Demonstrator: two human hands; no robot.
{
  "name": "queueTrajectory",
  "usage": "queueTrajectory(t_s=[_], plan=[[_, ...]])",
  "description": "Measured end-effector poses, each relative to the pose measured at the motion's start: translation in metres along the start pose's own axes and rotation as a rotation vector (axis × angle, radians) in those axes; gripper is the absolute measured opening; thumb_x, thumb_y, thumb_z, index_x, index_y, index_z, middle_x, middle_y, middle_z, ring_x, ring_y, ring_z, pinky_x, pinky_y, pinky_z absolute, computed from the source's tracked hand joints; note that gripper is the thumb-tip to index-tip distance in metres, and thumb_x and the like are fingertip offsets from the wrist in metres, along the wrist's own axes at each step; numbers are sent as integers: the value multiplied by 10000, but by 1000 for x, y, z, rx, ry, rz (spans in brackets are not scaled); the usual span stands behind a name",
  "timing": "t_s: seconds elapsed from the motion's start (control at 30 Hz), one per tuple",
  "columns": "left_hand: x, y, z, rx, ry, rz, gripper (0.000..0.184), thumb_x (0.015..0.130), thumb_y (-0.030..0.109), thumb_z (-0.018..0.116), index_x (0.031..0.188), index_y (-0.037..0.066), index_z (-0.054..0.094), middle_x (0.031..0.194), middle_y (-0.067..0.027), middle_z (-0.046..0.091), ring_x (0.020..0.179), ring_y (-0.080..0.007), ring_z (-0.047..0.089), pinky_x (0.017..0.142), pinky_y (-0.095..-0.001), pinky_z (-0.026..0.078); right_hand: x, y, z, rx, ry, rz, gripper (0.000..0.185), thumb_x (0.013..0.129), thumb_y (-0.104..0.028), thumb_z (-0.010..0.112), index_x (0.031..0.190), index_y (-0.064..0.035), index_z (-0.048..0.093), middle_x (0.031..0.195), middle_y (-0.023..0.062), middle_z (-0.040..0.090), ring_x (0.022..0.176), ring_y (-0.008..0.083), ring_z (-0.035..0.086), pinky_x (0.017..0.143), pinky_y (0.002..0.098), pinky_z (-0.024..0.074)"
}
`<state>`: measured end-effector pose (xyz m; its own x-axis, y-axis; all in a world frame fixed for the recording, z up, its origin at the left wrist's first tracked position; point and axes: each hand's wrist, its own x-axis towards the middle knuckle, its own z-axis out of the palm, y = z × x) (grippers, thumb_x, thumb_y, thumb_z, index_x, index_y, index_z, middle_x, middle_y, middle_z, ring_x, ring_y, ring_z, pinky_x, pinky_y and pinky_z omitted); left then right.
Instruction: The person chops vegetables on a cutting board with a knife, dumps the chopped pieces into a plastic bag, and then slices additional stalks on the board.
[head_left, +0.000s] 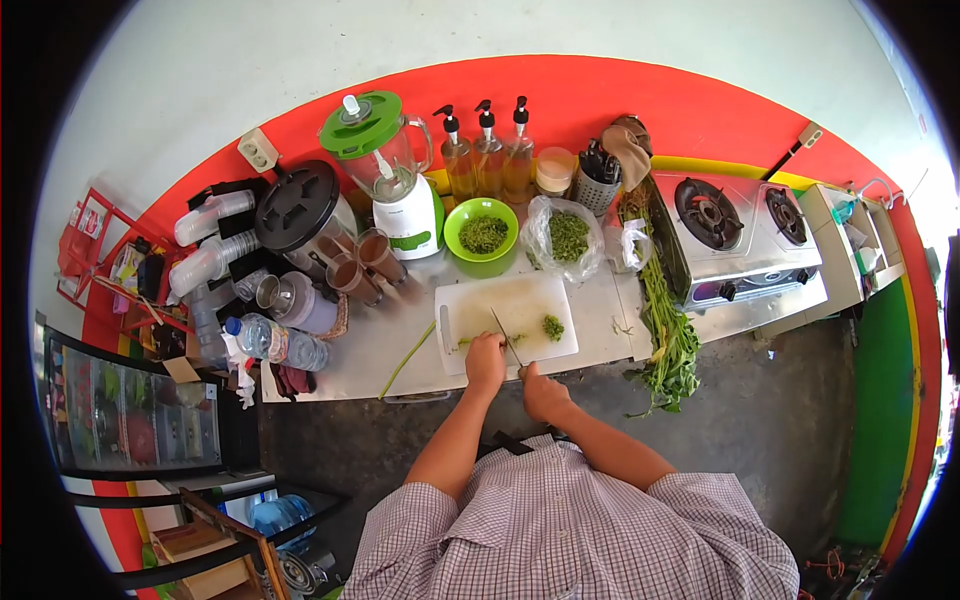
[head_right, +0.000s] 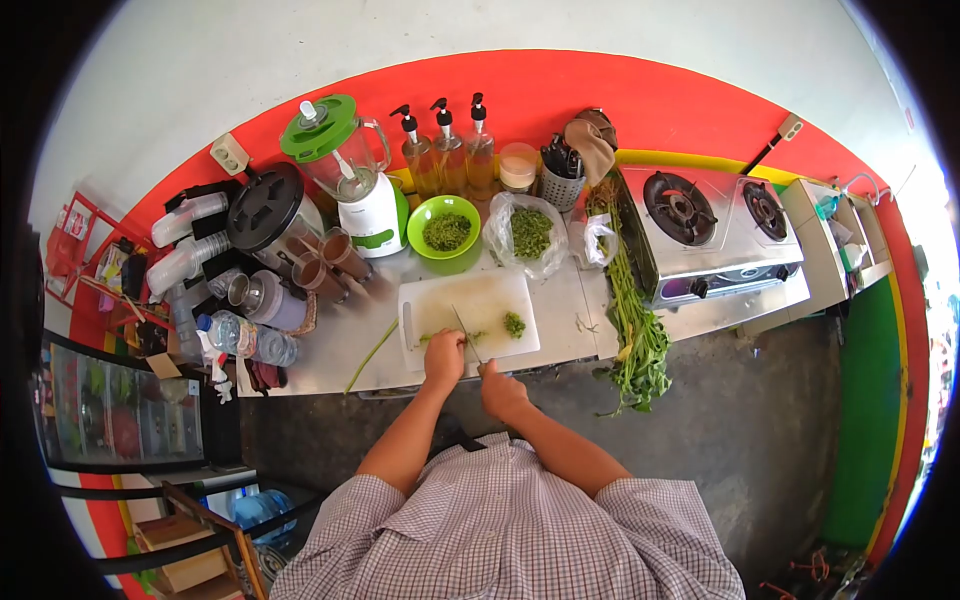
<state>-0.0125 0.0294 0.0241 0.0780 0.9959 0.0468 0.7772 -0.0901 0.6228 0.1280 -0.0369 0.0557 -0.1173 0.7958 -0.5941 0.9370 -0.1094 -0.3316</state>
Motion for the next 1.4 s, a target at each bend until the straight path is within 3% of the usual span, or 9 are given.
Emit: queueTrajectory(t_s=[0.3,0.43,0.6,0.7,1.03,1.23,1.4], plan=[[-9,0,1,38,113,57,36,821,58,658,847,69,682,889,-105,625,926,-340,587,801,-443,500,-9,-3,-6,45,1,-2,657,885,-131,553,1416,96,237,1067,295,681,997,425,691,867,498,552],[-13,0,0,59,111,90,46,823,58,656,854,71,688,892,-100,628,916,-332,592,796,-436,505,-7,-4,7,14,1,25,626,918,-157,535,1414,84,239,1084,270,690,999,400,700,843,488,566],[-20,-5,2,135,150,210,149,841,62,638,974,59,705,930,-85,629,936,-298,603,798,-403,535,-6,-3,-4,9,-14,-8,623,916,-159,537,1407,85,242,1070,277,691,981,409,703,843,487,566],[-22,-5,0,95,165,191,157,835,47,640,968,57,723,911,-87,636,944,-304,608,808,-415,526,-11,-7,4,64,12,22,543,894,-145,562,1326,65,310,1064,293,682,991,435,689,862,508,554],[-21,-9,2,113,215,261,155,817,32,641,957,60,702,916,-88,619,921,-308,583,815,-405,510,-12,-8,3,24,5,-9,556,921,-139,530,1376,78,295,1065,277,690,977,408,703,855,494,562],[-22,-6,2,47,214,177,75,845,58,645,911,54,680,914,-100,625,920,-334,581,805,-433,498,-7,-5,-2,11,-9,-17,569,917,-135,523,1389,73,283,1078,276,689,992,411,699,859,496,560],[-24,-7,2,99,199,187,83,859,64,653,939,52,666,923,-99,611,957,-319,582,814,-419,507,-3,-6,13,110,-17,10,595,889,-185,585,1348,64,299,1089,307,669,1008,450,677,885,513,543]])
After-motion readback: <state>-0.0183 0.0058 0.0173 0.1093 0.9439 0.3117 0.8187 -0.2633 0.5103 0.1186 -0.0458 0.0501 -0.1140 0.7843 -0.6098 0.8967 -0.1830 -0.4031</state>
